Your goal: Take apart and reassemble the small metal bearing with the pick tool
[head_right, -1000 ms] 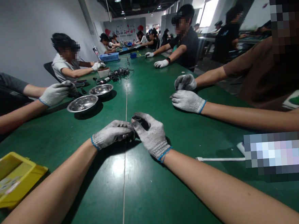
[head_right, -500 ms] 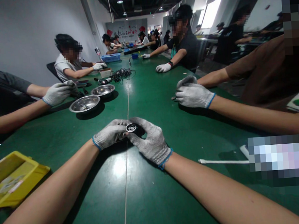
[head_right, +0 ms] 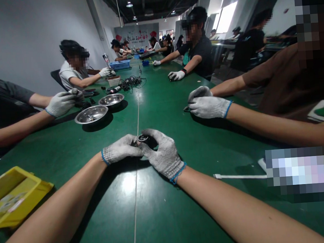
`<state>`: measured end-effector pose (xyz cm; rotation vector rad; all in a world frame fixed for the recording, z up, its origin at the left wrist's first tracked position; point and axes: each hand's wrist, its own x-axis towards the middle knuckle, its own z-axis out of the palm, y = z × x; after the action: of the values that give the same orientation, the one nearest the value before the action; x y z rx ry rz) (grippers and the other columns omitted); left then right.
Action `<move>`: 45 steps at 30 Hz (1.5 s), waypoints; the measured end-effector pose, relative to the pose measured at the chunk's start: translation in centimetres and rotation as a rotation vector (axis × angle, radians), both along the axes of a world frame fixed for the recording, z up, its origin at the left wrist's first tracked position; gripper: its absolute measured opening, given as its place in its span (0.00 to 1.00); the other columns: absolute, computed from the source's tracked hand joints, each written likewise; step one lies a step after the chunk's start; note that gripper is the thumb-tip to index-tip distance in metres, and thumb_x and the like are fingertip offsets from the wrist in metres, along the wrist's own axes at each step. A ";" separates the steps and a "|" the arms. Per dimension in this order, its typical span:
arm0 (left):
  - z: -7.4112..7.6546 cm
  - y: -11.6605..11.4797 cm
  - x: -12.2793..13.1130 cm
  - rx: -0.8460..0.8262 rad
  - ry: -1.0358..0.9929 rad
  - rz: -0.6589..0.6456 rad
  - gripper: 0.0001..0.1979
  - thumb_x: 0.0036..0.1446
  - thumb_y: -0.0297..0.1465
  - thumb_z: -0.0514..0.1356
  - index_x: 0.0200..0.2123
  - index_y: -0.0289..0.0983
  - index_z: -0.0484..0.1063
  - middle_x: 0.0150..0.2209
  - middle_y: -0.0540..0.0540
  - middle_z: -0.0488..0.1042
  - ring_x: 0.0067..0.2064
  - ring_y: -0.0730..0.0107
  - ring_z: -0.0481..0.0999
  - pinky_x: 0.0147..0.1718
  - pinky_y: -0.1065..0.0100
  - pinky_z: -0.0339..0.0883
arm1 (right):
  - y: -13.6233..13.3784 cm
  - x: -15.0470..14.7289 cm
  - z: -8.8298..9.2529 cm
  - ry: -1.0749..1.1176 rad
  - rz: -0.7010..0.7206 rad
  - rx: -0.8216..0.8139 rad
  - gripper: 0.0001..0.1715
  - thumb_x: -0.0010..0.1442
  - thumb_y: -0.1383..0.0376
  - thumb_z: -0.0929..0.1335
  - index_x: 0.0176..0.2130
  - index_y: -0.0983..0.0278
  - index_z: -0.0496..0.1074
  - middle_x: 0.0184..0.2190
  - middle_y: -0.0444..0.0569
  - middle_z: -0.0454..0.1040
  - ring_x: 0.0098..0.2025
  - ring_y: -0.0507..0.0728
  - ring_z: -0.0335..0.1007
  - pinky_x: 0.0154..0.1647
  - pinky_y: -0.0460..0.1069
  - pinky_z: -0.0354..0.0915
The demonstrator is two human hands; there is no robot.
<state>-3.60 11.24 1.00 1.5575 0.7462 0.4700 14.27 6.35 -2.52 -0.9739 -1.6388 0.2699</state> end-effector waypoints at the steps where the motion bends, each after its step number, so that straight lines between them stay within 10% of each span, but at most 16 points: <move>1: 0.0 0.0 0.1 -0.004 -0.017 0.000 0.12 0.43 0.36 0.72 0.24 0.34 0.76 0.23 0.52 0.71 0.27 0.75 0.66 0.29 0.71 0.61 | 0.0 0.0 0.0 0.002 -0.006 -0.004 0.14 0.65 0.57 0.72 0.48 0.61 0.79 0.40 0.50 0.86 0.39 0.59 0.83 0.42 0.51 0.78; 12: 0.6 -0.8 1.0 0.132 -0.037 0.211 0.15 0.44 0.40 0.74 0.25 0.34 0.78 0.25 0.50 0.74 0.30 0.69 0.72 0.34 0.68 0.67 | -0.5 0.1 -0.2 0.063 -0.089 0.062 0.23 0.69 0.51 0.66 0.57 0.59 0.71 0.48 0.54 0.81 0.44 0.61 0.79 0.48 0.57 0.76; 22: 7.6 -0.2 -6.6 0.866 0.534 0.634 0.15 0.56 0.42 0.64 0.37 0.37 0.84 0.41 0.45 0.84 0.45 0.55 0.80 0.48 0.63 0.70 | 0.4 0.0 -0.8 0.096 -0.055 0.028 0.14 0.71 0.60 0.62 0.49 0.61 0.72 0.38 0.51 0.79 0.38 0.59 0.78 0.44 0.54 0.74; 27: 9.6 0.1 -11.8 0.628 1.372 0.604 0.23 0.62 0.45 0.59 0.47 0.36 0.84 0.45 0.39 0.84 0.45 0.50 0.81 0.43 0.64 0.68 | 0.6 0.0 -0.6 0.028 -0.043 0.007 0.12 0.70 0.61 0.63 0.44 0.61 0.74 0.36 0.51 0.81 0.37 0.59 0.79 0.41 0.52 0.74; 29: 9.3 0.3 -13.1 0.525 1.489 0.589 0.20 0.59 0.45 0.62 0.36 0.34 0.85 0.37 0.38 0.84 0.40 0.50 0.80 0.38 0.64 0.66 | 0.6 0.1 -0.5 0.002 -0.070 0.007 0.12 0.69 0.61 0.63 0.43 0.61 0.75 0.35 0.51 0.82 0.36 0.59 0.79 0.39 0.52 0.73; 36: 6.4 0.7 -16.0 0.352 1.540 0.548 0.29 0.56 0.54 0.63 0.15 0.38 0.71 0.18 0.47 0.71 0.27 0.63 0.73 0.30 0.67 0.61 | 0.5 0.1 -0.1 -0.105 -0.241 -0.039 0.13 0.67 0.61 0.64 0.34 0.61 0.76 0.27 0.50 0.80 0.30 0.59 0.78 0.34 0.50 0.69; 45: 5.7 1.1 -16.6 0.318 1.495 0.516 0.21 0.44 0.38 0.72 0.11 0.38 0.67 0.14 0.48 0.68 0.24 0.64 0.72 0.28 0.67 0.60 | -0.4 -0.2 -0.1 -0.197 -0.222 -0.055 0.18 0.68 0.59 0.63 0.30 0.61 0.76 0.23 0.49 0.79 0.25 0.57 0.76 0.30 0.48 0.66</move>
<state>-20.17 12.33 6.73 1.8663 2.3192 -0.3659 14.12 5.93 -2.58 -1.2463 -1.6887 0.0700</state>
